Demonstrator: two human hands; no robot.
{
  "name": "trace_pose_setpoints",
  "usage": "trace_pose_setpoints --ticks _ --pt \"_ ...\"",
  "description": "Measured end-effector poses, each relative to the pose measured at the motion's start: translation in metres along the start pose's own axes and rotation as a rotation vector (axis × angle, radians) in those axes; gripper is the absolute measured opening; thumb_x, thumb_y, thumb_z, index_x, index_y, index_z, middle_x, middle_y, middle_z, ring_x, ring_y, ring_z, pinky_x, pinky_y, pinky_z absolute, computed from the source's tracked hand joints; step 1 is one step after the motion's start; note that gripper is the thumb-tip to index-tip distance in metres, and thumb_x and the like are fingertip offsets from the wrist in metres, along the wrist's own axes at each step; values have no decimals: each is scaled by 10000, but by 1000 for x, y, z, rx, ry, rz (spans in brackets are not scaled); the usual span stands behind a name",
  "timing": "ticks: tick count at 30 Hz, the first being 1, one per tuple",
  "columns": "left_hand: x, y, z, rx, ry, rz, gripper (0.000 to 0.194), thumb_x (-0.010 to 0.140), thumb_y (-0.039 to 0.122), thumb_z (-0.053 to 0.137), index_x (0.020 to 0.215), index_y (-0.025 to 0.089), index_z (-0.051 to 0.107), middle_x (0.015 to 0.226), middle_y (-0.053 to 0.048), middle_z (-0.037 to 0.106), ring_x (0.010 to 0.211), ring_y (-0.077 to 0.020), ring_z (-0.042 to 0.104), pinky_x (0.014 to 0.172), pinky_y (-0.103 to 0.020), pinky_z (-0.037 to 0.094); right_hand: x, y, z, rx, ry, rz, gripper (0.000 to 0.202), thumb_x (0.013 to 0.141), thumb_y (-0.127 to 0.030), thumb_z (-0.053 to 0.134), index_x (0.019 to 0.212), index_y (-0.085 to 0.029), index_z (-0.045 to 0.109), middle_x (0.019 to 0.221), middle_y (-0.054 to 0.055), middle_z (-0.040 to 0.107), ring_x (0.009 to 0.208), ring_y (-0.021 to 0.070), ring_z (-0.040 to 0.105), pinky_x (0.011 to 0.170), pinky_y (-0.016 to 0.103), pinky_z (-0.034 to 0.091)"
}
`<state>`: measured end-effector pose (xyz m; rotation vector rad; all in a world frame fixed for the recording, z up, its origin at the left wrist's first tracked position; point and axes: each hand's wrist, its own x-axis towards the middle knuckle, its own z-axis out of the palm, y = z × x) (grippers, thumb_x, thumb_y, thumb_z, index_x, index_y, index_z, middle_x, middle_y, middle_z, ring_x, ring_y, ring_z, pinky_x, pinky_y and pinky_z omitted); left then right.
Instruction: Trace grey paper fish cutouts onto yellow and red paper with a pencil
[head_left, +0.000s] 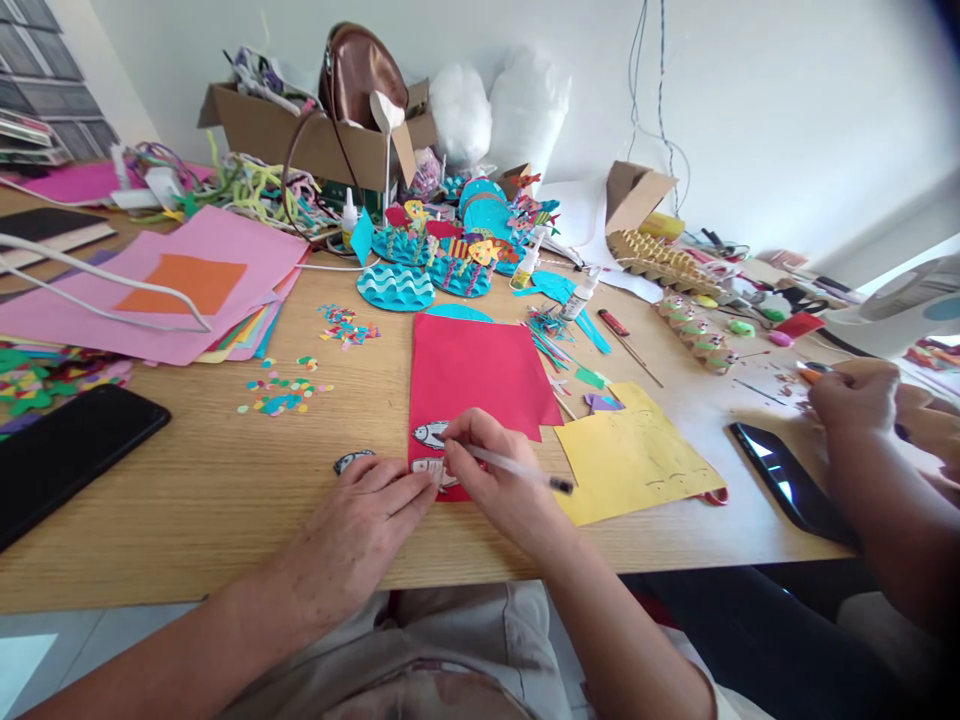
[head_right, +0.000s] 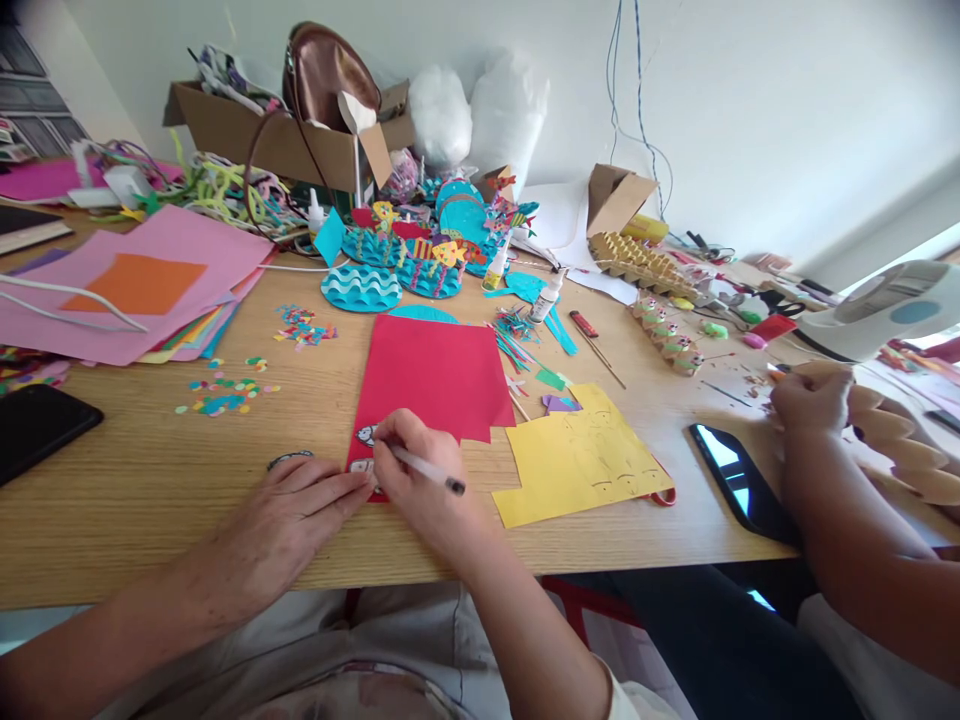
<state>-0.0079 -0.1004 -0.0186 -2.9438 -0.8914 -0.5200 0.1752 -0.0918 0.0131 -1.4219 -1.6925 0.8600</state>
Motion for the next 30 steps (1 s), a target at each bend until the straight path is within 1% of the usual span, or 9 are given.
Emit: trace_pose_setpoints --ticks 3,8,11,13,15,18,22,26,30 --pt "1 0 -1 0 -17 20 355 896 98 428 1233 158 526 1151 -62 618 1027 -231 510 885 -381 371 -9 -2 -3 -206 5 -62 64 845 -202 473 815 -213 529 647 -36 598 565 110 545 552 206 372" --pt "7 -5 -3 -33 -24 33 319 911 91 404 1183 173 549 1120 -46 636 1017 -222 526 882 -383 387 -15 -3 -3 -388 -20 -101 94 858 -186 440 831 -214 526 697 9 652 608 147 602 564 228 390" --pt "17 -21 -15 -156 -46 33 318 930 90 362 1107 215 595 1070 -23 659 997 -195 549 867 -346 411 -17 -4 -2 -394 -8 -139 99 859 -178 425 841 -212 516 663 7 640 573 148 594 543 229 386" --pt "26 -36 -28 -287 -84 47 331 921 67 343 1052 188 621 1020 -36 669 951 -166 571 833 -289 432 -18 -4 -2 -387 6 -138 101 861 -174 418 848 -213 511 648 2 632 556 148 587 540 231 387" --pt "35 -50 -40 -365 -109 9 324 892 37 349 983 160 635 944 -36 675 889 -154 588 777 -254 437 -18 -5 -2 -393 10 -127 102 867 -179 412 858 -213 509 650 4 632 565 155 593 549 237 394" --pt "48 -61 -47 -416 -167 -40 279 873 51 387 910 161 642 837 -17 660 797 -140 596 691 -220 420 -19 -4 -1 -406 13 -123 96 869 -188 412 863 -211 504 651 6 632 574 163 600 552 243 396" --pt "59 -61 -38 -516 -268 12 264 889 84 397 860 156 650 768 -13 621 729 -128 578 656 -204 405 -20 -1 0 -398 30 -132 84 866 -195 416 863 -214 497 659 7 639 573 164 604 545 243 394" --pt "62 -62 -25 -587 -289 83 268 890 92 385 833 147 641 767 -20 620 725 -130 576 670 -205 410 -19 0 0 -363 45 -117 75 866 -207 424 873 -219 497 719 17 671 609 169 623 556 245 407" --pt "62 -67 -20 -607 -309 95 274 876 74 376 821 155 632 776 -10 630 741 -127 579 696 -204 417 -19 -1 1 -348 52 -95 74 864 -211 430 866 -223 503 749 22 683 628 172 637 563 248 414"
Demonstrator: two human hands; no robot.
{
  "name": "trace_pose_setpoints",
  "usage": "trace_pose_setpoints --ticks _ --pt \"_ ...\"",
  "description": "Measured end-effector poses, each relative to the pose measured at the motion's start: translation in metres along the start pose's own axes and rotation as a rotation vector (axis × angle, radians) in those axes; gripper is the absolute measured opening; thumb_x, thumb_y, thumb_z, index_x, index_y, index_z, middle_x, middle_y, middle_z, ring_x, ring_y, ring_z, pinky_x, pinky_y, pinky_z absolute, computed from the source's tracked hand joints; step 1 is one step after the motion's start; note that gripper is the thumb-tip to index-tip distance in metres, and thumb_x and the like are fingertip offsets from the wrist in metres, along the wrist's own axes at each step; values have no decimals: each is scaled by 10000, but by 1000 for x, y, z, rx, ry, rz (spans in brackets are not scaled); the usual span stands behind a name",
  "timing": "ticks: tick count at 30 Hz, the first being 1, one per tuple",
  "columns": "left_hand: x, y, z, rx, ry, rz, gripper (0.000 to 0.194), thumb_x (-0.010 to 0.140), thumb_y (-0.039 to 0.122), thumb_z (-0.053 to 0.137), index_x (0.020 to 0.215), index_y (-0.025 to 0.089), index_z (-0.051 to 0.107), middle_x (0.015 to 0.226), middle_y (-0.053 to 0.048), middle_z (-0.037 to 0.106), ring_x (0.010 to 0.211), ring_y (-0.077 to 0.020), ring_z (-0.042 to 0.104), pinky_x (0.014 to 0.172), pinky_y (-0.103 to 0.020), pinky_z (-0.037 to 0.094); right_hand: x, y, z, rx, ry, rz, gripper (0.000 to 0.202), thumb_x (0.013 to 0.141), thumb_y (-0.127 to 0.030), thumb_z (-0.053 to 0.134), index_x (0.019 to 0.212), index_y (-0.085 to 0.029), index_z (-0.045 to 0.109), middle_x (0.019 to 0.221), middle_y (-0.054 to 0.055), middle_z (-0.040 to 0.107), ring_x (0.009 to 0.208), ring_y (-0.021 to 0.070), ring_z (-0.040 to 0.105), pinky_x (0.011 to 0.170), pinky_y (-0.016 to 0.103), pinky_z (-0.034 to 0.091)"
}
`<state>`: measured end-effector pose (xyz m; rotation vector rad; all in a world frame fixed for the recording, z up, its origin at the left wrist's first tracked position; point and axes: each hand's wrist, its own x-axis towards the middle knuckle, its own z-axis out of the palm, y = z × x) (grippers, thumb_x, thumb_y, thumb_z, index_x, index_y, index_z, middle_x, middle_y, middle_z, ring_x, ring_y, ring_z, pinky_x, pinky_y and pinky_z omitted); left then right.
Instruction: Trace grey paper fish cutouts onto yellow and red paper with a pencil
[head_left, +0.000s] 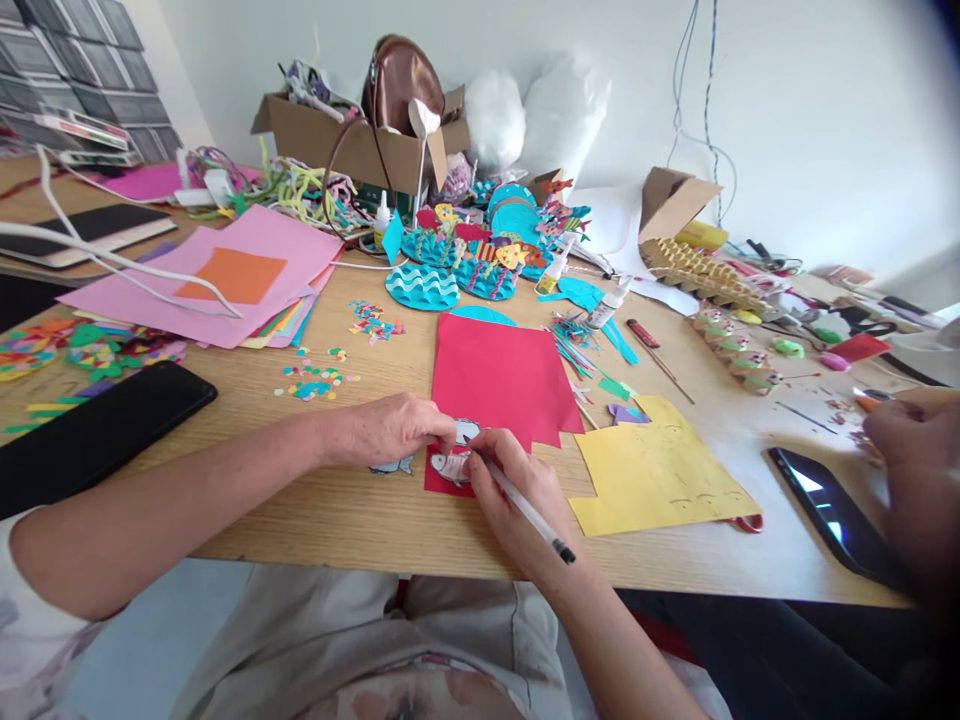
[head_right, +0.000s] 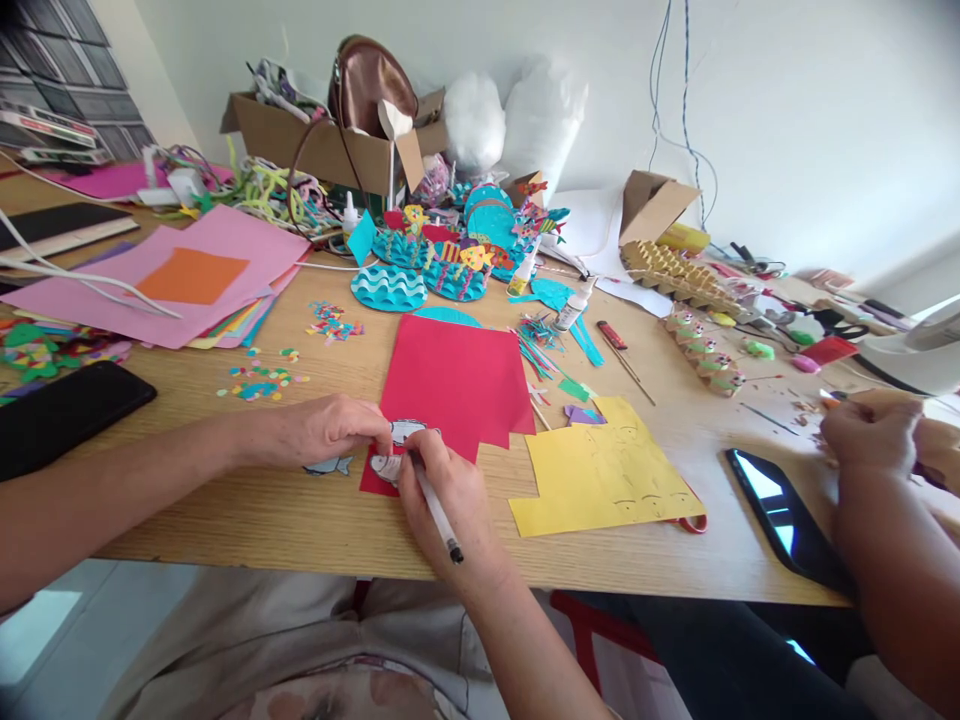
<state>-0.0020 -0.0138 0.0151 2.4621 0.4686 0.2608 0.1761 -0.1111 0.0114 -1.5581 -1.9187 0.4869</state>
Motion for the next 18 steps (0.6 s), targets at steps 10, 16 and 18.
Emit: trace_pose_setpoints --ticks 10,16,18 --pt "-2 -3 1 -45 -10 13 292 886 69 391 866 161 668 833 -13 661 785 -125 584 738 -207 421 -1 7 2 193 -12 124 50 863 -247 457 864 -229 503 725 8 674 649 170 635 603 261 442" --pt "-1 -4 2 -20 -5 128 291 876 56 430 820 163 695 825 -44 686 789 -145 598 752 -229 434 -7 8 -4 242 64 142 55 847 -240 488 860 -223 539 732 -3 662 639 145 608 581 237 427" --pt "0 -6 3 -32 -19 161 291 868 48 438 821 167 699 889 -60 704 846 -155 613 806 -246 439 -10 6 -7 219 102 110 52 842 -244 502 832 -218 546 663 -21 618 575 126 559 538 222 397"
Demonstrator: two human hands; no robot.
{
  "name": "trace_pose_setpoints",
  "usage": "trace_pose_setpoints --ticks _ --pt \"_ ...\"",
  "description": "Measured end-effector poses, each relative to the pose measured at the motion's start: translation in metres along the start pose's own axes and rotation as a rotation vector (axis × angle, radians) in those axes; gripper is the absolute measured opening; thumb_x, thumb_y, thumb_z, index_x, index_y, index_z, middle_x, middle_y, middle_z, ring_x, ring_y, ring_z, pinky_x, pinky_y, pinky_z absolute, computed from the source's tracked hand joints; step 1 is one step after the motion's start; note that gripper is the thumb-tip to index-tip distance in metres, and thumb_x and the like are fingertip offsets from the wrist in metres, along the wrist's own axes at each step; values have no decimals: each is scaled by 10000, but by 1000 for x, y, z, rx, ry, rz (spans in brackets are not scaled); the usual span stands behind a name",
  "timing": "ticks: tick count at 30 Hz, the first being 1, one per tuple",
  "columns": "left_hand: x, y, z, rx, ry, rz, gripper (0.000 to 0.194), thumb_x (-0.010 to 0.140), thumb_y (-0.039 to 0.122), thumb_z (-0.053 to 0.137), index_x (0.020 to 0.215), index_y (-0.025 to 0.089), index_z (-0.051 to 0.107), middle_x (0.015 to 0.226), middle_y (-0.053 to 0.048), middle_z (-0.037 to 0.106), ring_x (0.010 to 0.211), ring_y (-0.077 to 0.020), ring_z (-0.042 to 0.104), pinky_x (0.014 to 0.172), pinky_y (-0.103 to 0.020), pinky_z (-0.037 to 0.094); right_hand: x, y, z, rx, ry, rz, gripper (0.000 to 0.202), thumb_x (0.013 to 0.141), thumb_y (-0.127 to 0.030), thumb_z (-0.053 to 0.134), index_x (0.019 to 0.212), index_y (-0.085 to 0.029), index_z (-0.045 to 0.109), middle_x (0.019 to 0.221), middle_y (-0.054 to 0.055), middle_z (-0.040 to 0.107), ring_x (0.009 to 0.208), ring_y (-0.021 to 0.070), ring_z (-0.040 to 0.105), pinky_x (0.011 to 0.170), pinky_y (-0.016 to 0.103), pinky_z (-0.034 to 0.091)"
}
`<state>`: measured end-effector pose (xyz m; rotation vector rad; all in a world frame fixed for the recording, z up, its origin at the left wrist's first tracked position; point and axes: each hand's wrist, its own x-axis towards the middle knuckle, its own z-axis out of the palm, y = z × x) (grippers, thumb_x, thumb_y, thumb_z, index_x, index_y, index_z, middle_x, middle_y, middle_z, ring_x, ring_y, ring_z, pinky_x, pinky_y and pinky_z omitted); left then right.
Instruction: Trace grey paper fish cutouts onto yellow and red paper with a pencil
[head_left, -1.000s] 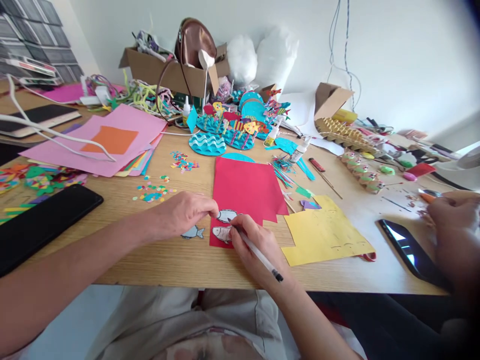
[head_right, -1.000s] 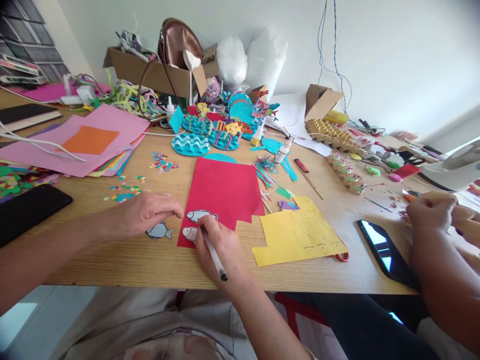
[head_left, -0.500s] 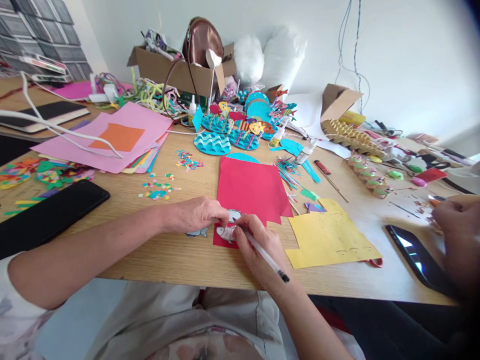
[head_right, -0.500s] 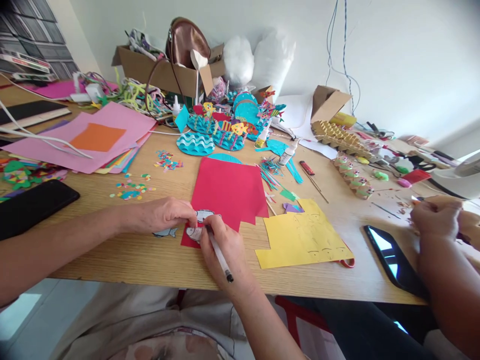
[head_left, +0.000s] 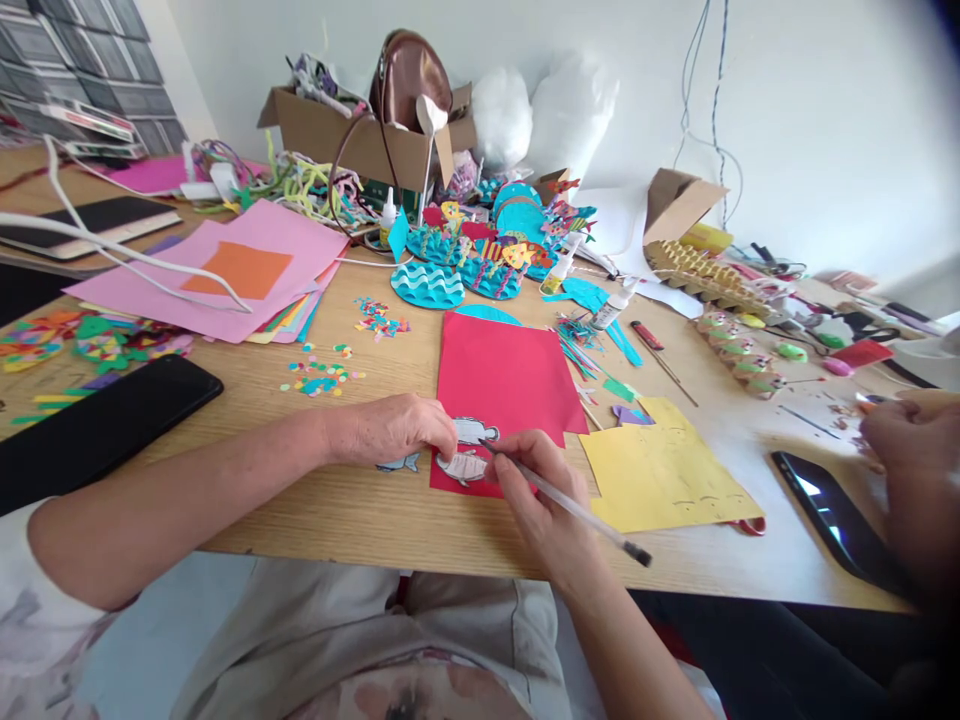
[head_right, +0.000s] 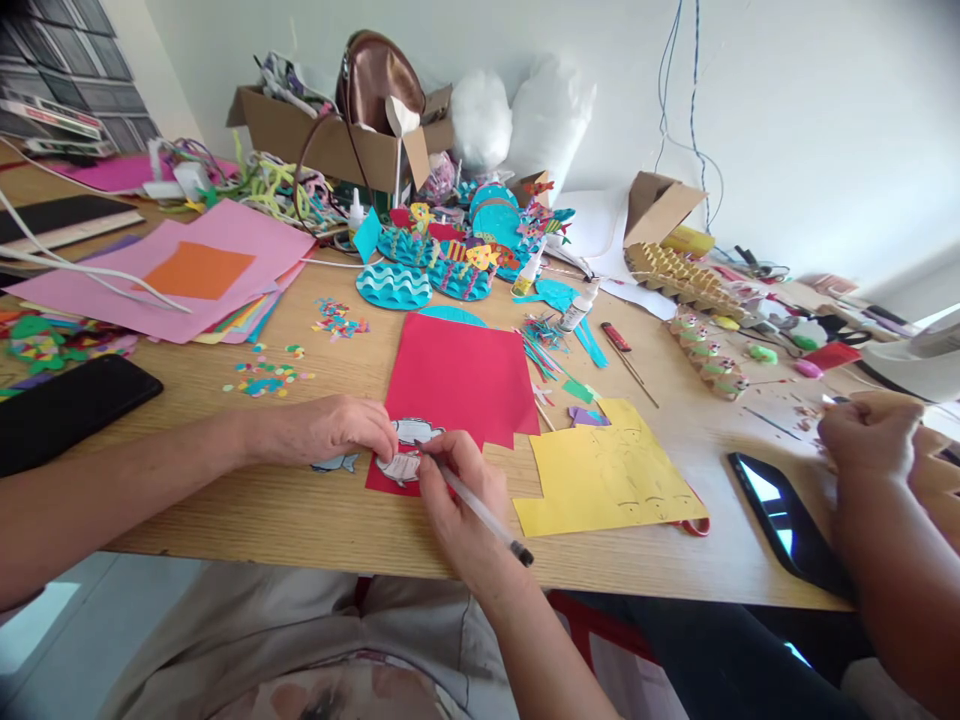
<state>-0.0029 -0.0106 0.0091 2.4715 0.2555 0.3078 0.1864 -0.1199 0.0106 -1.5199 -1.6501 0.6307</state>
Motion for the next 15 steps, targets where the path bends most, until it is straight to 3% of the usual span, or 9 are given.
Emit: trace_pose_setpoints --ticks 4,8,15 --pt "2 -2 -1 7 -26 -5 276 877 62 447 843 162 702 933 -71 706 885 -158 618 841 -249 438 -2 -9 -2 25 -77 -70 87 829 -237 507 758 -206 547 564 -41 523 494 103 453 475 204 341" --pt "4 -1 -3 8 -58 4 289 882 63 438 802 159 698 898 -63 703 871 -158 615 829 -246 436 2 -14 7 48 -198 -88 95 805 -179 480 742 -199 549 594 -30 544 499 100 450 476 202 340" --pt "7 0 -2 -18 -44 14 273 867 47 441 735 152 655 859 -43 693 853 -158 608 851 -269 424 7 -4 25 -75 -183 -159 104 777 -135 476 782 -214 545 671 -9 611 563 123 545 530 219 382"
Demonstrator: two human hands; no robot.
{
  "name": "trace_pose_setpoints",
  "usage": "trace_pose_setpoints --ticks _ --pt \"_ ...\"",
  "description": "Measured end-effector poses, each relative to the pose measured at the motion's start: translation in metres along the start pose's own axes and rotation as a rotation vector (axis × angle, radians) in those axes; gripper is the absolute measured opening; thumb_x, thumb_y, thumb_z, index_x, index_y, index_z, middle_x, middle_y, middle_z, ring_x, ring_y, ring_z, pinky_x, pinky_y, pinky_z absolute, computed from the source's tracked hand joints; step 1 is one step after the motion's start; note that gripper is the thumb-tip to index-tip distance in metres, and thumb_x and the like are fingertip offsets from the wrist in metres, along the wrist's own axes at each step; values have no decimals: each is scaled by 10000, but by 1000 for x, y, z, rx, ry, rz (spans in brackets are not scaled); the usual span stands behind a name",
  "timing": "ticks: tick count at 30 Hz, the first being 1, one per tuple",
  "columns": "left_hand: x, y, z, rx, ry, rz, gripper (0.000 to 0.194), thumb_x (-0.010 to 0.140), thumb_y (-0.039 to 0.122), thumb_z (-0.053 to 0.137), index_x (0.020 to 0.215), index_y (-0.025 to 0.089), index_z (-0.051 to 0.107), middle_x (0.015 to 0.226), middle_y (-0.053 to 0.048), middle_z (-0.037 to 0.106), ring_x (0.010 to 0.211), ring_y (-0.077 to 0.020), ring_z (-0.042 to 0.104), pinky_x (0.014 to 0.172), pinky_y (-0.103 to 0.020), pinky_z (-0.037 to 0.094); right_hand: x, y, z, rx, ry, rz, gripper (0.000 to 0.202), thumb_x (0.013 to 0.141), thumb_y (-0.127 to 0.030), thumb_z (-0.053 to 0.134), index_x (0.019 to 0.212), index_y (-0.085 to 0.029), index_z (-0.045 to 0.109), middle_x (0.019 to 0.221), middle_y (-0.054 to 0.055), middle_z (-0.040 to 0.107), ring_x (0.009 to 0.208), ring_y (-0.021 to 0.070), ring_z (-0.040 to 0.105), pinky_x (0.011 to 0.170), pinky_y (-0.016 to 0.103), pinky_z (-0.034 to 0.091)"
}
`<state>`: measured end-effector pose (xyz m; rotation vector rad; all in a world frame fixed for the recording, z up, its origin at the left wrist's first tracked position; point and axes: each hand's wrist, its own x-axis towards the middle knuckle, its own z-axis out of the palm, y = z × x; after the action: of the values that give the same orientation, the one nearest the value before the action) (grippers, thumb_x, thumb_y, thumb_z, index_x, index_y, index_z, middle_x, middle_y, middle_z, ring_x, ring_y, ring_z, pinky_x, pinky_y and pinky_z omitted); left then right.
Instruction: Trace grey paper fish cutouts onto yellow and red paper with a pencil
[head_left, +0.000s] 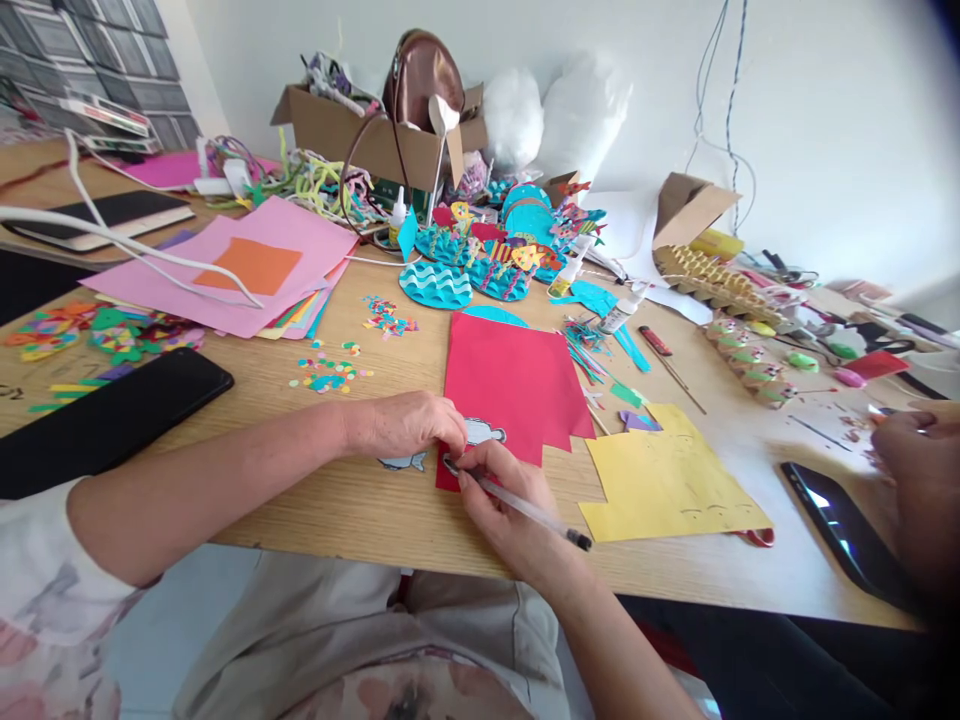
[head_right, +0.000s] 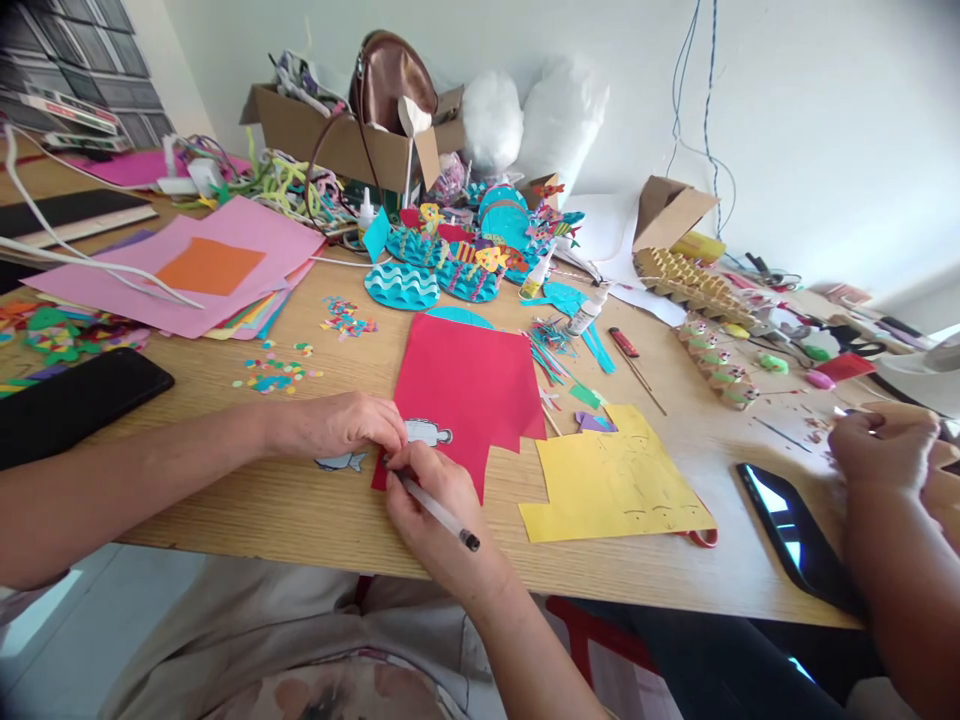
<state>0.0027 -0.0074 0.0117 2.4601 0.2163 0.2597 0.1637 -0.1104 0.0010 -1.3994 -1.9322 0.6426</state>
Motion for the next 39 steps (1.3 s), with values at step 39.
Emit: trace_pose_setpoints --ticks 39 --pt "0 -2 3 -73 24 -2 274 856 51 458 681 159 638 839 -35 679 821 -157 596 813 -268 411 2 -4 5 -72 44 -25 95 770 -152 464 741 -198 542 615 -10 599 507 111 524 488 206 361"
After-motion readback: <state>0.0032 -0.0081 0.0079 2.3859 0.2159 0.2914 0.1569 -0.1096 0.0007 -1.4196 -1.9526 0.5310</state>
